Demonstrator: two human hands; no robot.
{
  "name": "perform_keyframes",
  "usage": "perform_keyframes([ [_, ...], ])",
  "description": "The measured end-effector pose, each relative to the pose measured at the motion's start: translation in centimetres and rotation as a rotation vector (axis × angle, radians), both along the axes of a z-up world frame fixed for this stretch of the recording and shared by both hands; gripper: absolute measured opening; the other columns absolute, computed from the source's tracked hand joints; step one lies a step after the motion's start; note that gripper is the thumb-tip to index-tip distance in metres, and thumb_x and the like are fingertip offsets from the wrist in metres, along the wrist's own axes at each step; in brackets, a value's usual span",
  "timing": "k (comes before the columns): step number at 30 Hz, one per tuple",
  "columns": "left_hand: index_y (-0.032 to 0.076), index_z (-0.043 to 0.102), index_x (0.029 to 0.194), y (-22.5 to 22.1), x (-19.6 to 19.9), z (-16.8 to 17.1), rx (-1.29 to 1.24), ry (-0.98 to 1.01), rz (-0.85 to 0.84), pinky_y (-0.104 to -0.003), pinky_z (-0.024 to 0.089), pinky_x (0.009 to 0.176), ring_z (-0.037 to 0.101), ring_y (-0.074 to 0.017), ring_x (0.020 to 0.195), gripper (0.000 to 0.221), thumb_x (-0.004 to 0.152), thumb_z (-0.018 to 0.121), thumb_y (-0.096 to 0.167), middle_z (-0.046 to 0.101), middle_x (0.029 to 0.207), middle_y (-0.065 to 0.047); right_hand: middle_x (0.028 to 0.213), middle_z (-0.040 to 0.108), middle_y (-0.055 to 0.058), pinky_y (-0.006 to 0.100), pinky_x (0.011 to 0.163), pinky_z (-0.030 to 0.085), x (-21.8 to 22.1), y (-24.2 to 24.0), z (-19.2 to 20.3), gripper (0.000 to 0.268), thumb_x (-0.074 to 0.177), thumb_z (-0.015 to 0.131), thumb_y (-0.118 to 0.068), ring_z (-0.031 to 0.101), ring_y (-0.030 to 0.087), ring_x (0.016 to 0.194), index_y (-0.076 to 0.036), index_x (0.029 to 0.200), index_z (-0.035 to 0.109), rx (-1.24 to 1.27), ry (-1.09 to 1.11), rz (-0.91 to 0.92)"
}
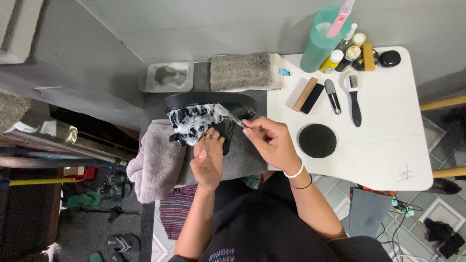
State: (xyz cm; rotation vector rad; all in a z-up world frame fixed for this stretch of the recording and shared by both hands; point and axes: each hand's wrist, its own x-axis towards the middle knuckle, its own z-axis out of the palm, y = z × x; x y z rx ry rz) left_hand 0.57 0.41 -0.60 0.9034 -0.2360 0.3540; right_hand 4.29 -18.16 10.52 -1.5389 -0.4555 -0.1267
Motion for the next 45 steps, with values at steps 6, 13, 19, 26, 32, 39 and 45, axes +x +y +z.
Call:
perform_keyframes([
  [6,0.008,0.041,0.139,0.5,0.4,2.2,0.124,0.083,0.044,-0.036,0.036,0.093,0.040,-0.0156,0.098,0.063,0.086,0.045,0.042,0.042,0.112,-0.003,0.047,0.056,0.004,0.024,0.047,0.039,2.0,0.0,-1.9,0.004,0.095,0.068,0.001,0.047,0.007,0.044,0.001,0.095,0.073,0.016,0.002,0.017],
  [13,0.003,0.029,0.157,2.6,2.2,2.6,0.269,0.107,0.130,-0.039,0.043,0.100,0.050,-0.0185,0.103,0.079,0.087,0.042,0.038,0.049,0.123,-0.012,0.050,0.055,0.007,0.024,0.045,0.040,3.4,0.6,-3.0,0.005,0.096,0.068,0.003,0.048,0.008,0.042,0.002,0.094,0.072,-0.010,-0.086,-0.016],
  [19,0.001,0.033,0.156,2.5,2.7,3.5,0.395,0.214,0.223,-0.031,0.045,0.095,0.043,-0.0110,0.089,0.086,0.083,0.040,0.046,0.040,0.108,-0.002,0.053,0.058,0.008,0.025,0.045,0.042,3.8,0.8,-2.0,0.005,0.095,0.068,0.004,0.051,0.012,0.042,0.001,0.095,0.073,-0.038,-0.191,-0.018],
  [26,0.002,0.048,0.139,2.8,2.6,2.0,0.340,0.282,0.236,-0.031,0.044,0.091,0.047,-0.0133,0.094,0.078,0.081,0.038,0.053,0.044,0.109,-0.005,0.052,0.055,0.008,0.026,0.047,0.042,4.3,0.6,-0.4,0.005,0.093,0.068,0.007,0.048,0.012,0.044,0.003,0.093,0.071,-0.003,-0.192,0.073],
  [32,-0.002,0.050,0.137,2.8,2.6,2.4,0.309,0.301,0.239,-0.032,0.047,0.091,0.048,-0.0171,0.095,0.076,0.080,0.038,0.046,0.043,0.109,-0.008,0.052,0.051,0.007,0.028,0.047,0.041,4.2,0.3,0.7,0.006,0.093,0.068,0.006,0.048,0.014,0.045,0.002,0.089,0.070,-0.038,-0.198,0.151],
  [39,-0.003,0.053,0.138,2.3,1.9,2.6,0.289,0.287,0.251,-0.031,0.049,0.092,0.051,-0.0157,0.096,0.081,0.079,0.038,0.051,0.049,0.112,-0.010,0.053,0.049,0.006,0.028,0.048,0.041,4.1,-0.2,-0.1,0.009,0.093,0.067,0.007,0.046,0.012,0.046,0.000,0.087,0.070,-0.043,-0.189,0.207],
  [45,-0.002,0.056,0.129,1.8,1.9,3.4,0.294,0.283,0.224,-0.033,0.047,0.094,0.051,-0.0187,0.094,0.074,0.081,0.037,0.052,0.048,0.103,-0.011,0.053,0.049,0.006,0.028,0.048,0.042,4.3,-0.8,0.6,0.006,0.093,0.068,0.006,0.048,0.014,0.046,0.001,0.090,0.070,-0.086,-0.223,0.170],
])
